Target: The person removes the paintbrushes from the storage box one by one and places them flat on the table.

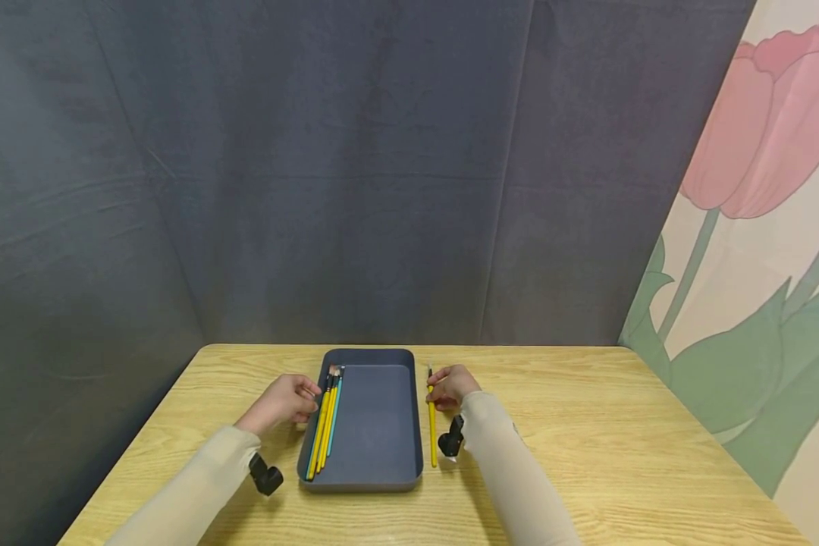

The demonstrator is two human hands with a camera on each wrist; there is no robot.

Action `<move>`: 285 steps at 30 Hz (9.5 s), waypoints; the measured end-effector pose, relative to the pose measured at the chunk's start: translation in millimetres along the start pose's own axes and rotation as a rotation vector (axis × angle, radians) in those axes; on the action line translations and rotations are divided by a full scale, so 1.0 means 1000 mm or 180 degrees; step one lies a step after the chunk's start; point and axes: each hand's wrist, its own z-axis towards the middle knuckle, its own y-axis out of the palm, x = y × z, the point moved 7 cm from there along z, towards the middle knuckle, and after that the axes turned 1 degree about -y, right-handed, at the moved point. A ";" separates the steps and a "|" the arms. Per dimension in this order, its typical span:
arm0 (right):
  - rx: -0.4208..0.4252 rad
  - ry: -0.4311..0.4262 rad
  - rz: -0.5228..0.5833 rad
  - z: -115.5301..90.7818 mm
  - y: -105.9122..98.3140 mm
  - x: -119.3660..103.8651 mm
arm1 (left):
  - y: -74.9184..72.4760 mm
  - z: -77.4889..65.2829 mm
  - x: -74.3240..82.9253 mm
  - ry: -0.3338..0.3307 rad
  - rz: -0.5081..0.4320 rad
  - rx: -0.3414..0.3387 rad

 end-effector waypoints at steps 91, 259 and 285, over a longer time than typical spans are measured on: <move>-0.0417 -0.0226 -0.0043 -0.010 0.163 -0.081 | -0.004 0.003 -0.002 -0.0066 -0.0045 -0.0004; -0.0239 -0.0225 0.0050 -0.009 -0.008 0.008 | 0.000 0.003 -0.003 -0.0009 -0.0020 -0.0013; -0.0199 -0.0143 -0.0057 -0.010 -0.007 0.006 | -0.001 0.002 -0.002 -0.0064 -0.0016 0.0002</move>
